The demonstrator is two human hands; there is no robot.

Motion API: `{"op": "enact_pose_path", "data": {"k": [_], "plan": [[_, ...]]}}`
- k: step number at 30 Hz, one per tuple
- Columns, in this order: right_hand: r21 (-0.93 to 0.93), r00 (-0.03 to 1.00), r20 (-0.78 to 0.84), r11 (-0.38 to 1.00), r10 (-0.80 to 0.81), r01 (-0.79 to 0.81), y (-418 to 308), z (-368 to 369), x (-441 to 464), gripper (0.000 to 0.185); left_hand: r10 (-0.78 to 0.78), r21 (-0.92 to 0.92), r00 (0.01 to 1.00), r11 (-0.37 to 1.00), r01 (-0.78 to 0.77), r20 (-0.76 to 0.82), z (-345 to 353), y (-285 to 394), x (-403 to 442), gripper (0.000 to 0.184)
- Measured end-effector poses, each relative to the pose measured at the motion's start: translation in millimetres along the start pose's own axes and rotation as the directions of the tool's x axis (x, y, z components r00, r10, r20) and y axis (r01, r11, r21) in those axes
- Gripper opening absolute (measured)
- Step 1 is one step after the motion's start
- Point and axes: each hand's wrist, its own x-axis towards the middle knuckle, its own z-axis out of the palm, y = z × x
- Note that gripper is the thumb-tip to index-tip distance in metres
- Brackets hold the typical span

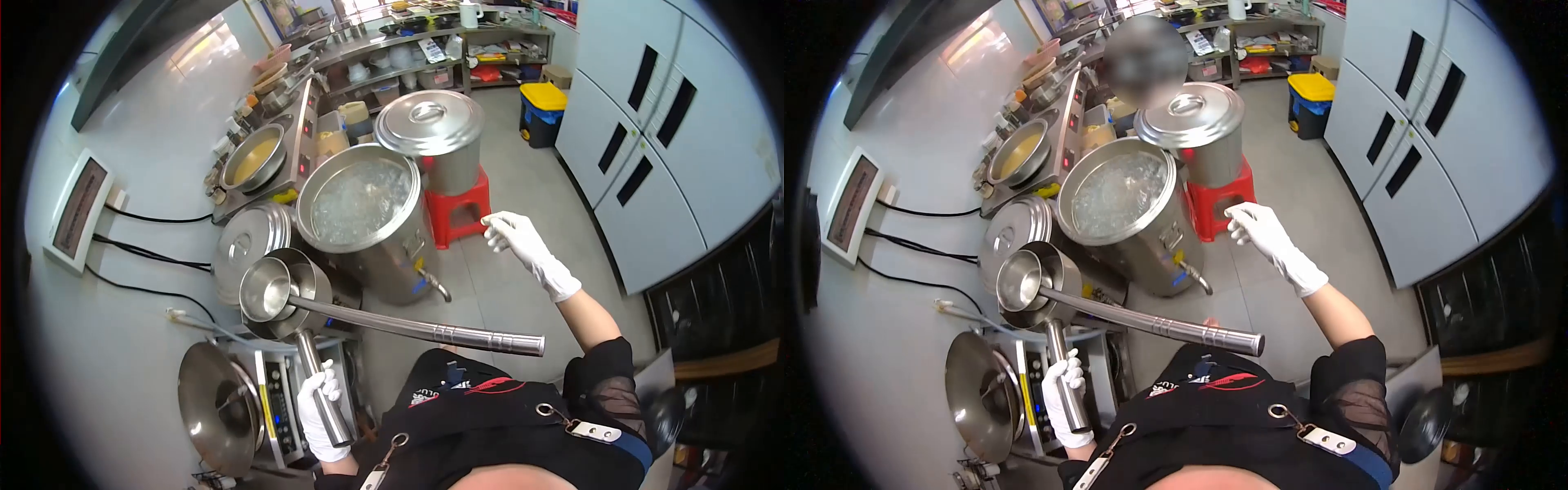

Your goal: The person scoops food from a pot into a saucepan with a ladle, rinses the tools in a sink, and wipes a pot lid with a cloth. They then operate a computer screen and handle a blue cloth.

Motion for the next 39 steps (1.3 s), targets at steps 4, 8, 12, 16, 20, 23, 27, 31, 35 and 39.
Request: {"op": "enact_pose_path", "data": {"k": [4, 8, 12, 16, 20, 23, 27, 31, 35, 39], "plan": [[-0.197, 0.997, 0.006, 0.977, -0.078, 0.077, -7.6, -24.4, 155.0, 0.025, 0.062, -0.092, 0.997, 0.994, -0.066, -0.047, 47.4, 9.0, 63.5, 0.036], [-0.547, 0.925, 0.073, 0.761, -0.373, 0.35, -1.3, -40.1, 315.8, 0.027, 0.094, -0.173, 0.991, 0.979, -0.109, -0.092, 87.8, 14.8, 110.8, 0.037], [-0.81, 0.904, 0.228, 0.445, -0.361, 0.382, -6.5, -34.4, 468.3, 0.034, 0.235, -0.161, 0.962, 0.953, -0.257, -0.14, 123.7, -3.6, 154.7, 0.039], [-0.842, 0.856, 0.444, 0.204, -0.263, 0.499, 2.6, -20.5, 602.4, 0.037, 0.389, -0.15, 0.862, 0.879, -0.453, -0.325, 176.9, -44.4, 196.2, 0.042], [-0.668, 0.59, 0.718, -0.127, -0.369, 0.733, 27.9, -27.7, 671.0, 0.02, 0.455, -0.157, 0.749, 0.796, -0.584, -0.482, 247.9, -101.9, 221.1, 0.041], [-0.644, 0.648, 0.721, 0.107, -0.246, 0.757, 19.7, 10.9, 674.3, 0.023, 0.431, -0.198, 0.709, 0.761, -0.618, -0.558, 256.1, -86.8, 242.1, 0.043], [-0.52, 0.577, 0.788, 0.269, -0.215, 0.811, 9.8, 36.6, 668.0, 0.027, 0.432, -0.243, 0.636, 0.672, -0.7, -0.639, 297.9, -133.1, 236.9, 0.043], [-0.273, 0.451, 0.853, 0.513, -0.262, 0.814, -14.1, 107.0, 633.5, 0.025, 0.46, -0.259, 0.579, 0.587, -0.767, -0.673, 318.8, -183.5, 231.5, 0.045], [-0.156, 0.226, 0.95, 0.302, -0.213, 0.94, 3.0, 203.8, 591.8, 0.023, 0.453, -0.231, 0.516, 0.546, -0.805, -0.727, 335.8, -210.9, 228.4, 0.042], [-0.1, 0.14, 0.98, 0.252, -0.144, 0.962, 41.8, 283.3, 541.9, 0.025, 0.452, -0.182, 0.442, 0.511, -0.84, -0.775, 342.3, -230.2, 223.8, 0.042]]}}
